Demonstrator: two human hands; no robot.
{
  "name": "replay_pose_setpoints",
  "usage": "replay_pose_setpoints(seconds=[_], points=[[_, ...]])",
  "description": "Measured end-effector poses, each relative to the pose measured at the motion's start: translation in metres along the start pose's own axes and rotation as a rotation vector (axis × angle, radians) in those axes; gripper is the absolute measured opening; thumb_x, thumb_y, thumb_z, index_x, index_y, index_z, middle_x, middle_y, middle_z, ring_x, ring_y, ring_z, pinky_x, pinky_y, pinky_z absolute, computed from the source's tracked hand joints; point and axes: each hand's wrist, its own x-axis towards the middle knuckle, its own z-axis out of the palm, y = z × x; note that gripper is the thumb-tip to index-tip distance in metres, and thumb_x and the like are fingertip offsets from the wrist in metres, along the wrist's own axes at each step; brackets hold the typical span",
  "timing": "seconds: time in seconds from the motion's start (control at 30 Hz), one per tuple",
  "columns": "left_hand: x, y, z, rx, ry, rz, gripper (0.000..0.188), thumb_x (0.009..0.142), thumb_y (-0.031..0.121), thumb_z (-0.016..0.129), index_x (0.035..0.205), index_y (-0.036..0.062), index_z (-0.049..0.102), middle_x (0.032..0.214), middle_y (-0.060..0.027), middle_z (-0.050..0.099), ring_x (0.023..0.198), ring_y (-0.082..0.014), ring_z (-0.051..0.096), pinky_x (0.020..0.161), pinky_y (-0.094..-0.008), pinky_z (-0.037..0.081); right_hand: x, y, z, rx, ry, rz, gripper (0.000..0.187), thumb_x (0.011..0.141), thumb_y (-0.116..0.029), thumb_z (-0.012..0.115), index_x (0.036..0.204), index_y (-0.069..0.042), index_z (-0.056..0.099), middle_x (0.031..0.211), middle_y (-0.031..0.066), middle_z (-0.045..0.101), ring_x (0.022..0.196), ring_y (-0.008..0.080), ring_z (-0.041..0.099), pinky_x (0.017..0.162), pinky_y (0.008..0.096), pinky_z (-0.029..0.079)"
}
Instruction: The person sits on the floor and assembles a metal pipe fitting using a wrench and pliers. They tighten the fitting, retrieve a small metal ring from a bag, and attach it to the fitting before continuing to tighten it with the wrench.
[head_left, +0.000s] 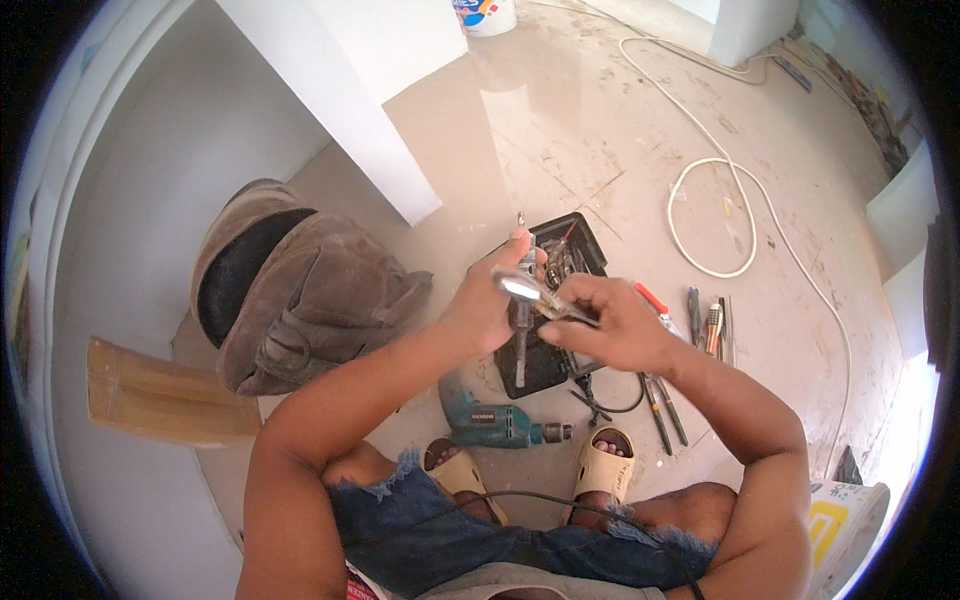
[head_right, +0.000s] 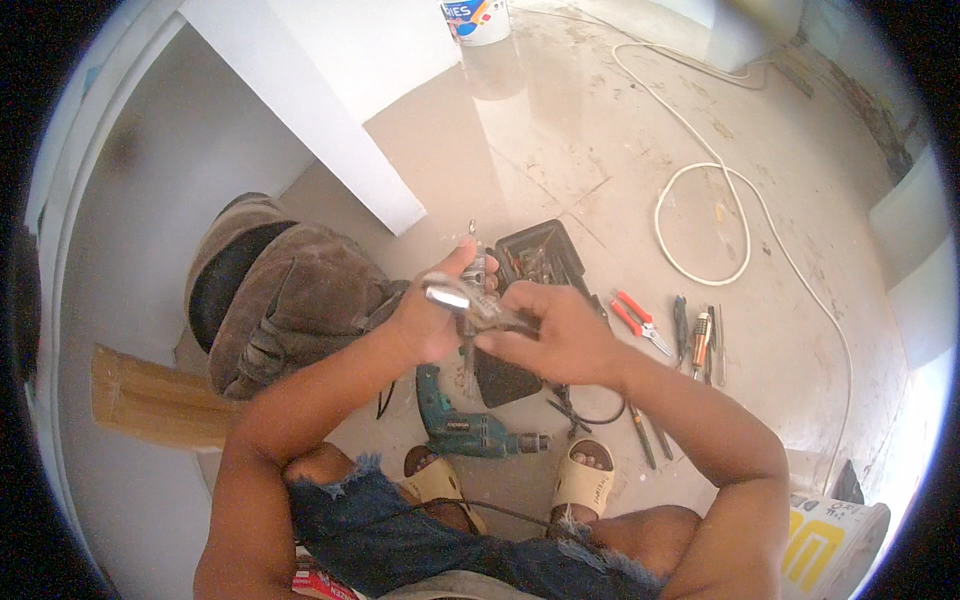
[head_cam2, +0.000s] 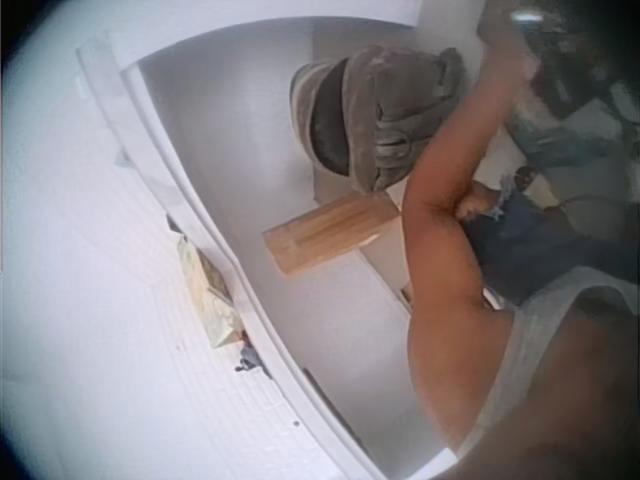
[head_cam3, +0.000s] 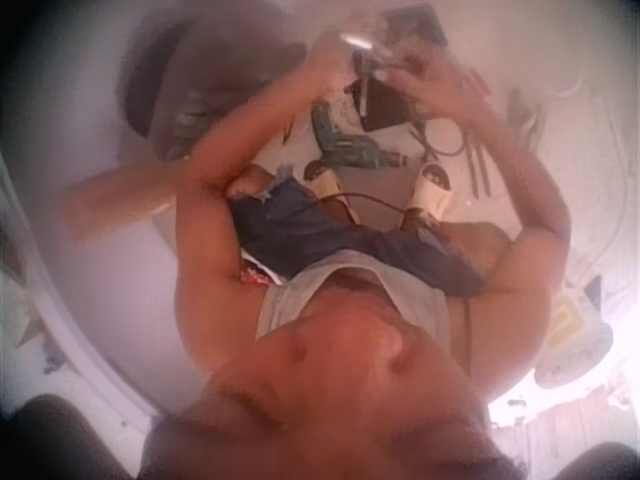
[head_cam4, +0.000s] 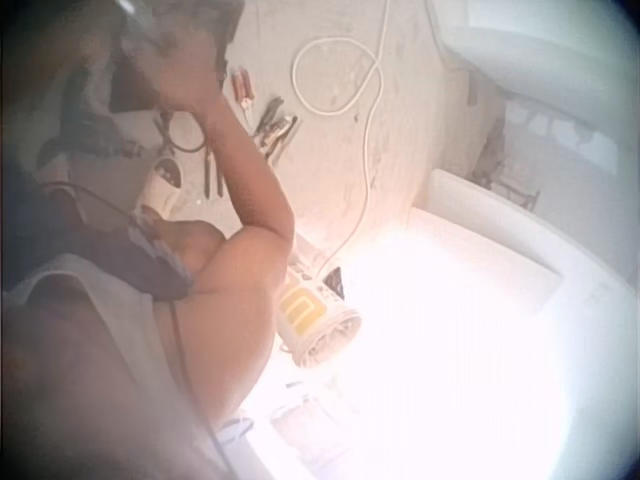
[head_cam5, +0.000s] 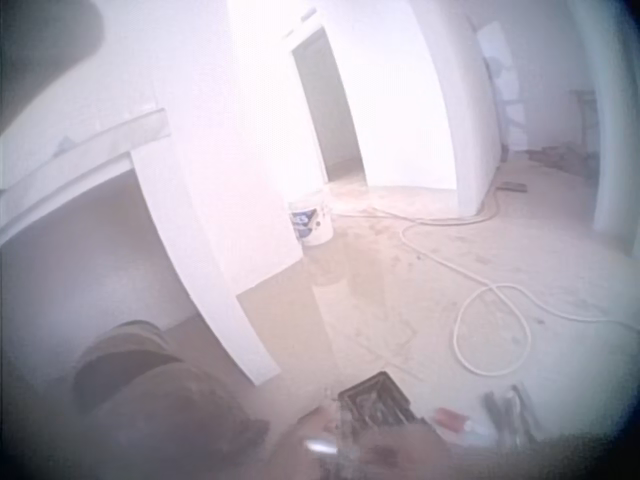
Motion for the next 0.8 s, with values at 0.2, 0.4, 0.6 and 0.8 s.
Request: replay_pose_setpoints(seconds=[0.2,0.4,0.6,0.8], points=[[0.01,0.014,-0.029,0.071,-0.189,-0.176,0.041,0.105,0.044,0.054,0.107,0.0054,0.065,0.093,-0.008,0.071,0.078,-0.018,0.067,0.066,-0.0341,0.056,-0.004,-0.011,-0.049,-0.225,-0.034,-0.112,0.021,0.089,-0.018,0.072,0.1,0.0,0.067,0.088,0.017,0.068,0.082,0.0336,0.066,0.075,0.0421,0.05],[0.001,0.013,-0.009,0.188,-0.103,-0.223,0.043,0.106,0.044,0.053,0.101,0.0033,0.066,0.083,-0.0078,0.066,0.064,-0.0165,0.062,0.055,-0.0317,0.052,-0.004,-0.016,-0.065,-0.397,-0.211,-0.125,0.017,0.088,-0.016,0.073,0.098,-0.003,0.069,0.086,0.0162,0.069,0.083,0.0355,0.066,0.074,0.0447,0.049],[-0.002,0.011,-0.001,0.221,-0.155,-0.27,0.045,0.106,0.044,0.052,0.104,0.002,0.068,0.088,-0.0082,0.07,0.073,-0.0162,0.069,0.065,-0.0318,0.058,0.0,-0.019,-0.059,-0.476,-0.279,-0.076,0.016,0.086,-0.016,0.074,0.095,-0.003,0.07,0.085,0.0176,0.069,0.083,0.0375,0.066,0.073,0.047,0.049],[-0.003,0.014,0.001,0.408,-0.187,-0.348,0.044,0.105,0.044,0.055,0.108,0.0032,0.069,0.095,-0.0088,0.073,0.081,-0.0155,0.07,0.07,-0.0314,0.058,0.005,-0.035,-0.064,-0.59,-0.28,-0.086,0.015,0.084,-0.017,0.074,0.093,-0.005,0.072,0.083,0.0179,0.068,0.083,0.0383,0.067,0.073,0.0489,0.049]])
